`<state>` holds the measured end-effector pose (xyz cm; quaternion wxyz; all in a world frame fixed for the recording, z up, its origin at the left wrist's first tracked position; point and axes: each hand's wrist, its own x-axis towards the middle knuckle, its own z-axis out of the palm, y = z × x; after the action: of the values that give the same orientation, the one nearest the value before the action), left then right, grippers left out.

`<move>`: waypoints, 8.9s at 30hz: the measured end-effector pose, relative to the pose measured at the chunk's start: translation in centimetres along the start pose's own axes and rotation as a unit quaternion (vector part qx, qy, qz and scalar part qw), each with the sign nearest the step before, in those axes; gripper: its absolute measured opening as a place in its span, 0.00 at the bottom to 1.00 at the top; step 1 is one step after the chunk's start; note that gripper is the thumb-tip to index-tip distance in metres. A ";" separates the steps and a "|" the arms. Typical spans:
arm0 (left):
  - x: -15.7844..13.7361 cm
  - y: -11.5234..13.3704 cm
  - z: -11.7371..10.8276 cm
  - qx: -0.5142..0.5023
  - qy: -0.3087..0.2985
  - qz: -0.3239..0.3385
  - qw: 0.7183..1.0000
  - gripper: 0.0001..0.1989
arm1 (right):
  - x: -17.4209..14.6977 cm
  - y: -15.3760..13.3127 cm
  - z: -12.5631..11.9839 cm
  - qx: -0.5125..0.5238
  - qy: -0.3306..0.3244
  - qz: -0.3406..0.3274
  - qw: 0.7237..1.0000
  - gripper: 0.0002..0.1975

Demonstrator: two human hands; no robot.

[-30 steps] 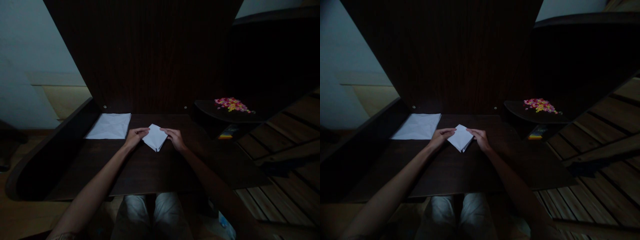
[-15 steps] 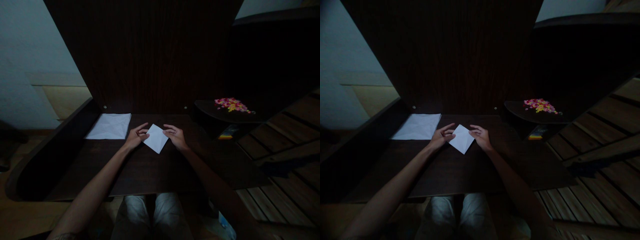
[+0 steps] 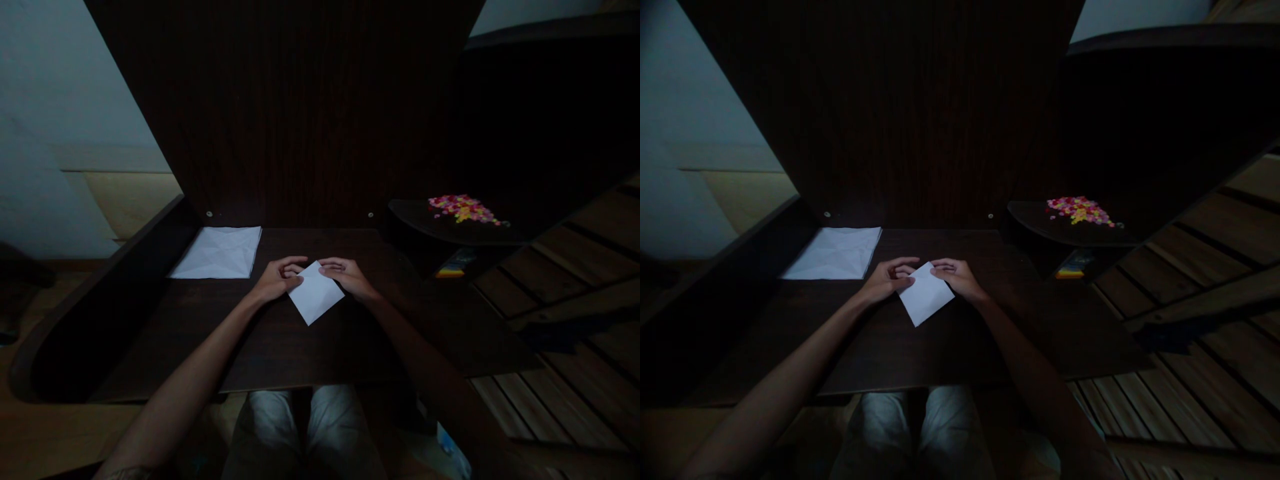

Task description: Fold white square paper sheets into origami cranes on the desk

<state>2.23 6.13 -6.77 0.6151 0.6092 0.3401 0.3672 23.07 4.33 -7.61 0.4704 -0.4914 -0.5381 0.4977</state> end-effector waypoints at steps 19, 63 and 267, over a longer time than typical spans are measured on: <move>-0.1 0.1 0.5 0.036 -0.046 -0.014 0.998 0.28 | 0.0 0.2 0.3 -0.007 0.024 -0.044 0.999 0.13; 0.4 -0.4 -0.3 -0.035 0.042 -0.015 0.998 0.40 | -0.1 -0.5 -0.4 0.121 0.009 0.047 0.992 0.19; -0.3 0.6 0.8 -0.118 -0.012 -0.103 0.988 0.20 | -0.2 -1.1 -1.5 0.062 -0.007 0.008 0.998 0.11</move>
<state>2.74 5.43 -6.19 0.7213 0.4985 0.3475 0.3324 24.54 4.19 -6.41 0.4921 -0.4620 -0.5052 0.5377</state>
